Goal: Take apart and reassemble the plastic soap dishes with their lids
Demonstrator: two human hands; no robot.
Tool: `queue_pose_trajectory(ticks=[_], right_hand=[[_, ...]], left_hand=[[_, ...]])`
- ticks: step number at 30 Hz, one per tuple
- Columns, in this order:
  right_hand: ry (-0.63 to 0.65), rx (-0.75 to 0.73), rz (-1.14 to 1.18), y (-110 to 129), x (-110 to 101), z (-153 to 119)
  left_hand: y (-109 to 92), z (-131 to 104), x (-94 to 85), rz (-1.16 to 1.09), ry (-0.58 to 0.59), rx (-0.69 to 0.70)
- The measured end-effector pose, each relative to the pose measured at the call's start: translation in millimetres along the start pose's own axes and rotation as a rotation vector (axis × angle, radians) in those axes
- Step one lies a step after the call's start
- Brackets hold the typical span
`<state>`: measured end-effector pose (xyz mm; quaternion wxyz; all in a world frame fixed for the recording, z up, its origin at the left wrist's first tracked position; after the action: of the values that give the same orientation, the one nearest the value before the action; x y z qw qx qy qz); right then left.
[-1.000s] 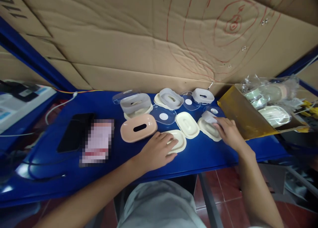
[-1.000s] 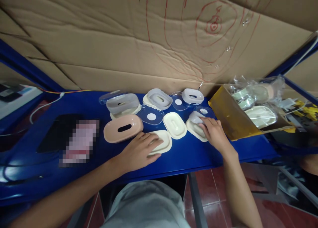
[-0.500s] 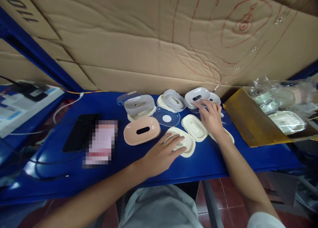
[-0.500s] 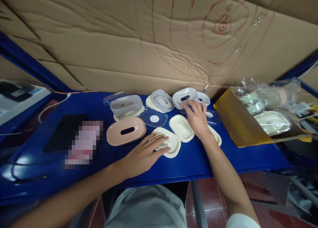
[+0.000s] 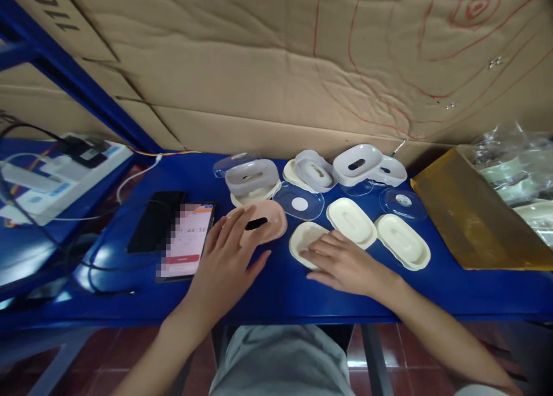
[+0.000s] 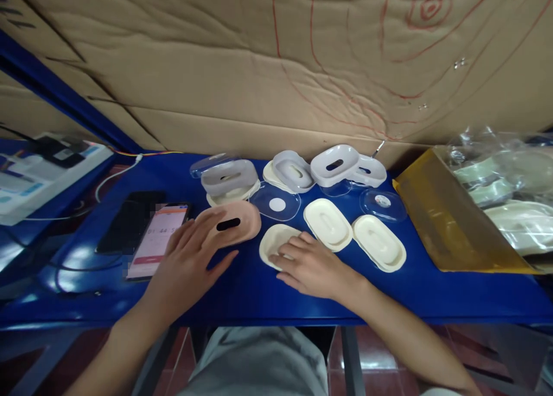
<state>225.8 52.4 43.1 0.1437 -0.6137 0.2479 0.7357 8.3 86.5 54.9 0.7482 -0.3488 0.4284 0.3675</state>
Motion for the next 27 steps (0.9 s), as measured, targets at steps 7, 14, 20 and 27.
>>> queue_pose_trajectory(ticks=[7,14,20,27], right_hand=[[-0.088,-0.041,0.185,-2,1,-6],[-0.361,-0.119,0.211,0,-20,-7],[-0.446,0.128,0.149,-30,-43,-26],[-0.273,0.090,0.142,-35,-31,-29]], left_hand=[[7,-20,6.0,-0.118,-0.011,-0.017],[-21,-26,-17.7,-0.380,-0.184,-0.120],[-78,-17,9.4,-0.325,-0.159,0.044],[-88,-19,31.7,-0.208,-0.037,0.105]])
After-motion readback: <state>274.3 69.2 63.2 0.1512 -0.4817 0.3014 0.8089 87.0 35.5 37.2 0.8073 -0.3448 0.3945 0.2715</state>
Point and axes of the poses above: each hand's wrist, its own z-axis towards the middle knuckle, its own x-axis out of the palm, y = z × x, the point moved 6 cm from there along z, towards the middle knuckle, and after that the axes turned 11 degrees about -x, right-handed, at the moved point
